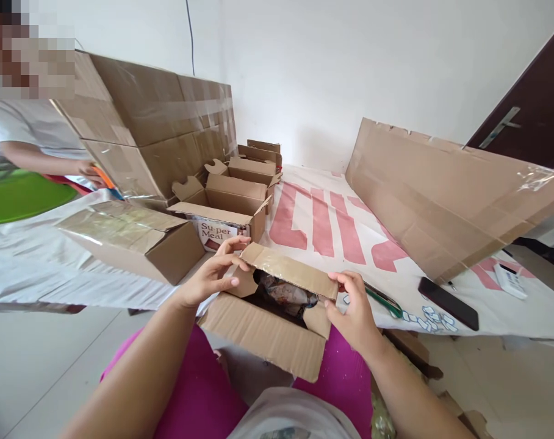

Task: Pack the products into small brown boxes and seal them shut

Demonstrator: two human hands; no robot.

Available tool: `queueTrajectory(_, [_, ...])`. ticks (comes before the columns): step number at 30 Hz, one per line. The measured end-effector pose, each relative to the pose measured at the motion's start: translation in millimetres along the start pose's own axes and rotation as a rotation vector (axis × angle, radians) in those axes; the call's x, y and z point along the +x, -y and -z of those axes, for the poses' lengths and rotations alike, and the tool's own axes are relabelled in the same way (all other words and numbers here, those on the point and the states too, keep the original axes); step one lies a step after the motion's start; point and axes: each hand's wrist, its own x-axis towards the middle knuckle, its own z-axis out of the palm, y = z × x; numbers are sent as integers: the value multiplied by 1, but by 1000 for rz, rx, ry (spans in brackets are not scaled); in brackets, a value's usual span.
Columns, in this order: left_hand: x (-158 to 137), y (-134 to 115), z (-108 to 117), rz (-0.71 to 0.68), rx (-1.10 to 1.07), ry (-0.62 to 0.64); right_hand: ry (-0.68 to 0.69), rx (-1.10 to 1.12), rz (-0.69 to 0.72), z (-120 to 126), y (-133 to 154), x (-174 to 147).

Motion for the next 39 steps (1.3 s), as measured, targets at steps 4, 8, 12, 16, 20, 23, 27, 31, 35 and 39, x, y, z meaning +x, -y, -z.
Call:
queueTrajectory(4, [-3, -2, -1, -53, -11, 23, -27, -46, 31, -1, 5, -11])
queueTrajectory(8, [-4, -6, -3, -27, 55, 11, -71, 24, -28, -6, 0, -22])
queueTrajectory(12, [1, -14, -7, 135, 188, 14, -180, -5, -3, -4, 5, -18])
queueTrajectory(16, [7, -11, -8, 251, 198, 42, -21, -152, 266, 7, 22, 1])
queueTrajectory(20, [9, -1, -10, 280, 144, 23, 460, -226, 443, 17, 39, 23])
queueTrajectory(23, [7, 3, -15, 326, -72, 42, 669, -310, 496, 24, 47, 37])
queueTrajectory(27, [3, 2, -20, 444, -339, 66, 638, -412, 506, 40, 53, 47])
queueTrajectory(31, [3, 2, -22, 437, -390, 46, 530, -528, 491, 58, 59, 50])
queueTrajectory(35, [4, 2, -23, 424, -380, 31, 599, -769, 362, 64, 63, 51])
queueTrajectory(39, [4, 1, -21, 367, -291, 52, 804, -848, 319, 43, 65, 55])
